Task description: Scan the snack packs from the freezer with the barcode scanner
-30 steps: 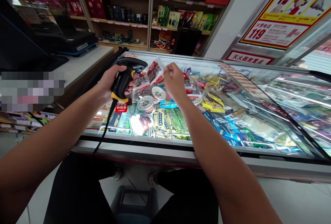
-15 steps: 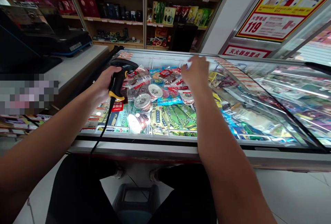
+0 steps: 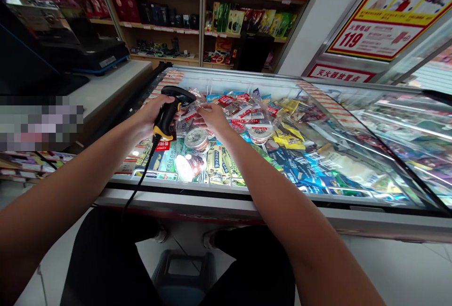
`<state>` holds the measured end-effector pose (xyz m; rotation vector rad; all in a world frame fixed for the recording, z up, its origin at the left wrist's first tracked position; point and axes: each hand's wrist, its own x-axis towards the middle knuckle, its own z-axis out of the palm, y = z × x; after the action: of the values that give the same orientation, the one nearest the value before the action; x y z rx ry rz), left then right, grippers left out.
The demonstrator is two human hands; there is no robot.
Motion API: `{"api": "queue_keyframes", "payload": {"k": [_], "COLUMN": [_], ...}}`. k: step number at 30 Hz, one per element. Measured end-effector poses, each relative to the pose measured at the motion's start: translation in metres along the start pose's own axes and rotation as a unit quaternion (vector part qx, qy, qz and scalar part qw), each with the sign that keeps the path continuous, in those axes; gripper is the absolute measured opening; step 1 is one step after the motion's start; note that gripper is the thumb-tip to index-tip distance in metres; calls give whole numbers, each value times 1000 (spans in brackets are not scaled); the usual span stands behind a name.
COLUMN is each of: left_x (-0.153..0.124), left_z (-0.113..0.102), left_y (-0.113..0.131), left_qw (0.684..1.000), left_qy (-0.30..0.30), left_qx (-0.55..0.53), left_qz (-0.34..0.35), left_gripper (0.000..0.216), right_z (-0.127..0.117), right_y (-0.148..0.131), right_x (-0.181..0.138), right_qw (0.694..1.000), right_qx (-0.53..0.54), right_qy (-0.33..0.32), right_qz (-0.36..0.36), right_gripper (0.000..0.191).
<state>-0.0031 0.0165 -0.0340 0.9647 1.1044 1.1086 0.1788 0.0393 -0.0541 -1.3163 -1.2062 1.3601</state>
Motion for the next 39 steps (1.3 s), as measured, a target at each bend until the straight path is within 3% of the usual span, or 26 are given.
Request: {"api": "queue_keyframes", "payload": {"k": [4, 9, 22, 31, 39], "left_x": [-7, -20, -26, -33, -31], "left_z": [4, 11, 13, 17, 16], "left_y": [2, 7, 13, 24, 22], "left_qw": [1000, 999, 998, 998, 999], "left_qy": [-1, 16, 16, 34, 19], "left_qx": [2, -3, -27, -46, -44], "left_qz": [8, 45, 46, -1, -2], "left_gripper": [30, 33, 33, 24, 28], "right_z": [-1, -8, -18, -19, -20], "right_y": [0, 0, 9, 8, 8], "right_x": [4, 1, 11, 10, 10], "right_qw": [1000, 997, 996, 994, 994], "right_qx": [1, 2, -19, -18, -32], "right_qy": [15, 53, 41, 43, 44], "right_qz": [15, -52, -82, -94, -94], "right_gripper": [17, 15, 14, 15, 13]}}
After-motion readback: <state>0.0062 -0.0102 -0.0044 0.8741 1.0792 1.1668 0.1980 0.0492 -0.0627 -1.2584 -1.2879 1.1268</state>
